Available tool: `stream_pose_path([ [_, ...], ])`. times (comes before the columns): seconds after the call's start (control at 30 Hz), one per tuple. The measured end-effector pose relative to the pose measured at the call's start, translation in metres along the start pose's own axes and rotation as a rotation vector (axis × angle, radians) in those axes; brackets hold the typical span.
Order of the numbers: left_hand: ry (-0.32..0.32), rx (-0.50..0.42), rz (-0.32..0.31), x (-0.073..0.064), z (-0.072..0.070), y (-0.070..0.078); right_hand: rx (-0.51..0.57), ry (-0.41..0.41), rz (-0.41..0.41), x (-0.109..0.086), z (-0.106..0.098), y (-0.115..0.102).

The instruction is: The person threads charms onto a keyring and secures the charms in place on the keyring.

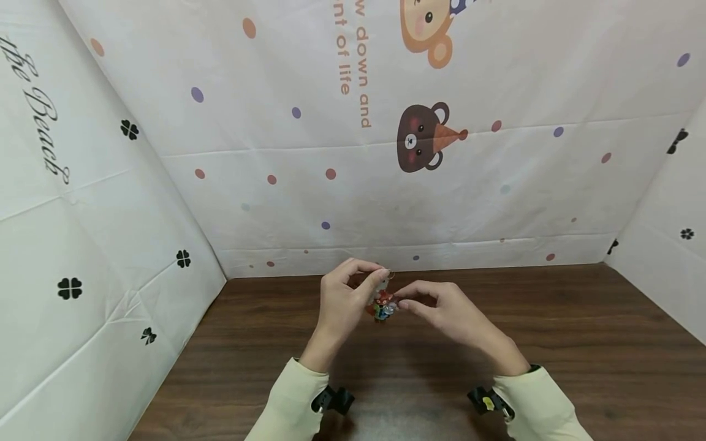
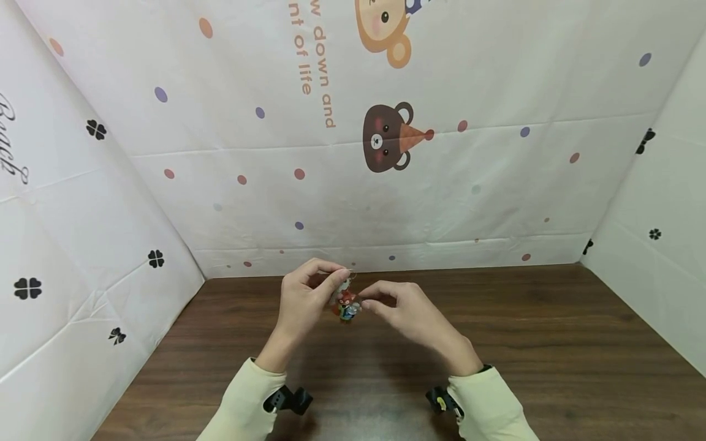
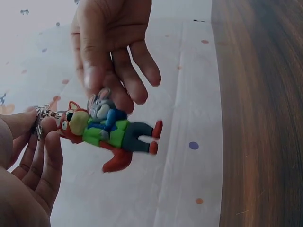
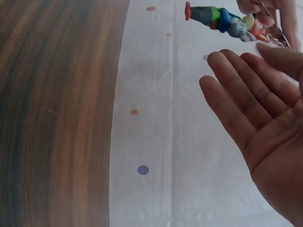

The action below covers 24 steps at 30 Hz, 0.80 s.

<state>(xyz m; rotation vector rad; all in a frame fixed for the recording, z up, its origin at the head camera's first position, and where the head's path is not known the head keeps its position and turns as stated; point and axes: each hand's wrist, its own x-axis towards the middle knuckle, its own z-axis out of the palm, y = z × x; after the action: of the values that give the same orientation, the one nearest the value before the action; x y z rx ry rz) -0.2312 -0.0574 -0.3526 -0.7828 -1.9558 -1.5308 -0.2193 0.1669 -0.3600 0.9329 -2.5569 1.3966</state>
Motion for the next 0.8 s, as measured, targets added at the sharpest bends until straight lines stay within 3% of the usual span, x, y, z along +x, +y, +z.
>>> stream_pose_path([
  [0.13, -0.019, -0.013, -0.016, 0.000, 0.000, 0.002, 0.020, -0.011, 0.006, 0.001, 0.003, -0.002],
  [0.5, -0.060, -0.073, -0.066, 0.001, -0.004, 0.002, -0.055, 0.047, 0.019, -0.003, -0.005, 0.000],
  [0.8, -0.087, -0.072, -0.146, 0.004, -0.010, -0.004, -0.097, 0.142, 0.054, -0.005, -0.014, 0.003],
])
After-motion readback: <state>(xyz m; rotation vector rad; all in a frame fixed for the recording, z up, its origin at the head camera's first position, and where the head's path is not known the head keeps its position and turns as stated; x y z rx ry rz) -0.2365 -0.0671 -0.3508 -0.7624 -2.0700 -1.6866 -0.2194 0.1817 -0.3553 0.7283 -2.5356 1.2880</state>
